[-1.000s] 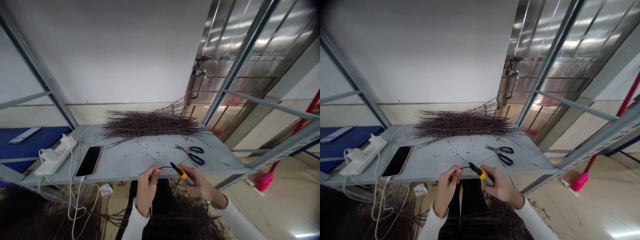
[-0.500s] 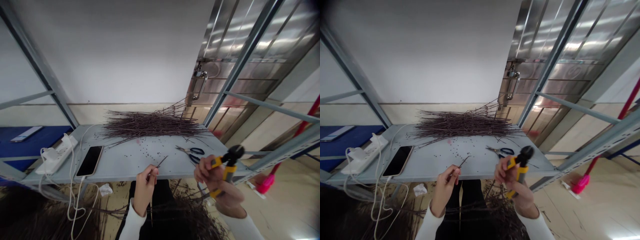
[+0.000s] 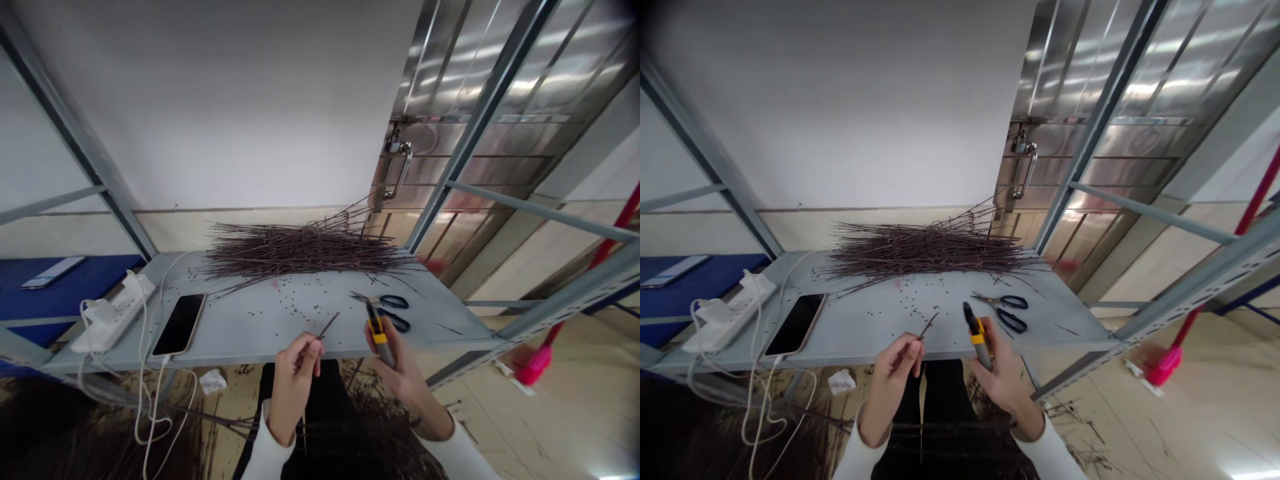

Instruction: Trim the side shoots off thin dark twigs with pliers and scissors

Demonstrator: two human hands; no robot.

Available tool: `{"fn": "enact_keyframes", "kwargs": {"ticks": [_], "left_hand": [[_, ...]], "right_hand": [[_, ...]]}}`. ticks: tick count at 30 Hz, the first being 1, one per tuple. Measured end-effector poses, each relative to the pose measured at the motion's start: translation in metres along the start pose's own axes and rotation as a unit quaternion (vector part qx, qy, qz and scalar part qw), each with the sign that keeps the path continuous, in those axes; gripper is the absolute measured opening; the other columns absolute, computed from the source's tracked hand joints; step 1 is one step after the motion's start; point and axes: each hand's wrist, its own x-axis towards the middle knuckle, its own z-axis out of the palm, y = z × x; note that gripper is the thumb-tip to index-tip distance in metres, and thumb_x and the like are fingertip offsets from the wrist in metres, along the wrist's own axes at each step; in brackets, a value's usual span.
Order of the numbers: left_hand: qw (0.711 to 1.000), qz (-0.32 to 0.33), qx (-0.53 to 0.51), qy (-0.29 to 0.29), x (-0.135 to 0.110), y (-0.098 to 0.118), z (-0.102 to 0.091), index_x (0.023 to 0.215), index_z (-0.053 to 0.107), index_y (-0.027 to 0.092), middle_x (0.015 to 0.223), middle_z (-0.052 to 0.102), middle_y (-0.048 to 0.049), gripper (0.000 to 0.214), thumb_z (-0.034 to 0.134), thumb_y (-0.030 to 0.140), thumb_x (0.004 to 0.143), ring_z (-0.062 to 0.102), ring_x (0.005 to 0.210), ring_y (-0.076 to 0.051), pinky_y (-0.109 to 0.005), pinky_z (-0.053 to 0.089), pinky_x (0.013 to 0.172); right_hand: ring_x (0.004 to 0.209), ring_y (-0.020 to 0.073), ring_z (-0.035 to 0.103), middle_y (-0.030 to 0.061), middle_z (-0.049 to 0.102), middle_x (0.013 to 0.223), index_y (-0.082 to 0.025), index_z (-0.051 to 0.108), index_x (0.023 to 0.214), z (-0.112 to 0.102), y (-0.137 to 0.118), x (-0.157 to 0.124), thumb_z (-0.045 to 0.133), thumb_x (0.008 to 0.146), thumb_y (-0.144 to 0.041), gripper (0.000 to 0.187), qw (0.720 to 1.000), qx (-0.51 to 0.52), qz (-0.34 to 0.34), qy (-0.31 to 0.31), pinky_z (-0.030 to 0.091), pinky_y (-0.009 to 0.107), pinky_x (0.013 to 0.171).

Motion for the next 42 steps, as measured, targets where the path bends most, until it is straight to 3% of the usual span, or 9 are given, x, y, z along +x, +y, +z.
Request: {"fn": "enact_keyframes", "kwargs": {"ticks": [3, 11, 35, 42], "left_hand": [[1.0, -0.001, -0.008, 0.006, -0.001, 0.001, 0.001, 0.069, 0.05, 0.02, 0.051, 0.04, 0.0056, 0.036, 0.042, 0.045, 0.093, 0.038, 0.049, -0.012, -0.026, 0.03, 0.055], [1.0, -0.006, -0.016, 0.013, -0.003, 0.005, -0.001, 0.068, 0.051, 0.019, 0.05, 0.04, 0.0056, 0.038, 0.043, 0.047, 0.092, 0.038, 0.049, -0.012, -0.026, 0.029, 0.053], [1.0, -0.004, -0.001, 0.013, -0.003, 0.003, -0.003, 0.07, 0.051, 0.02, 0.052, 0.04, 0.0054, 0.036, 0.042, 0.045, 0.093, 0.039, 0.05, -0.012, -0.026, 0.029, 0.054], [1.0, -0.006, 0.015, 0.014, -0.003, 0.005, -0.003, 0.07, 0.052, 0.019, 0.05, 0.04, 0.0056, 0.035, 0.042, 0.044, 0.092, 0.038, 0.049, -0.012, -0.025, 0.029, 0.054]], "right_hand": [[0.071, 0.017, 0.057, 0.0019, 0.057, 0.083, -0.022, 0.047, 0.103, 0.004, -0.006, 0.002, 0.048, 0.069, -0.014, 0.036, 0.998, -0.056, -0.02, -0.034, 0.048, 0.026, 0.063], [0.072, 0.0173, 0.056, 0.0025, 0.058, 0.085, -0.021, 0.043, 0.106, 0.011, -0.007, 0.004, 0.046, 0.068, -0.013, 0.039, 0.994, -0.103, -0.042, -0.014, 0.047, 0.025, 0.062], [0.068, 0.0174, 0.053, 0.003, 0.053, 0.081, -0.02, 0.042, 0.107, -0.002, -0.006, 0.007, 0.048, 0.067, -0.015, 0.04, 0.976, -0.201, -0.075, -0.039, 0.046, 0.028, 0.063], [0.052, 0.0135, 0.048, -0.0009, 0.053, 0.07, -0.021, 0.046, 0.099, 0.0, -0.007, 0.006, 0.049, 0.07, -0.018, 0.03, 0.973, -0.224, -0.042, -0.029, 0.037, 0.024, 0.05]]}}
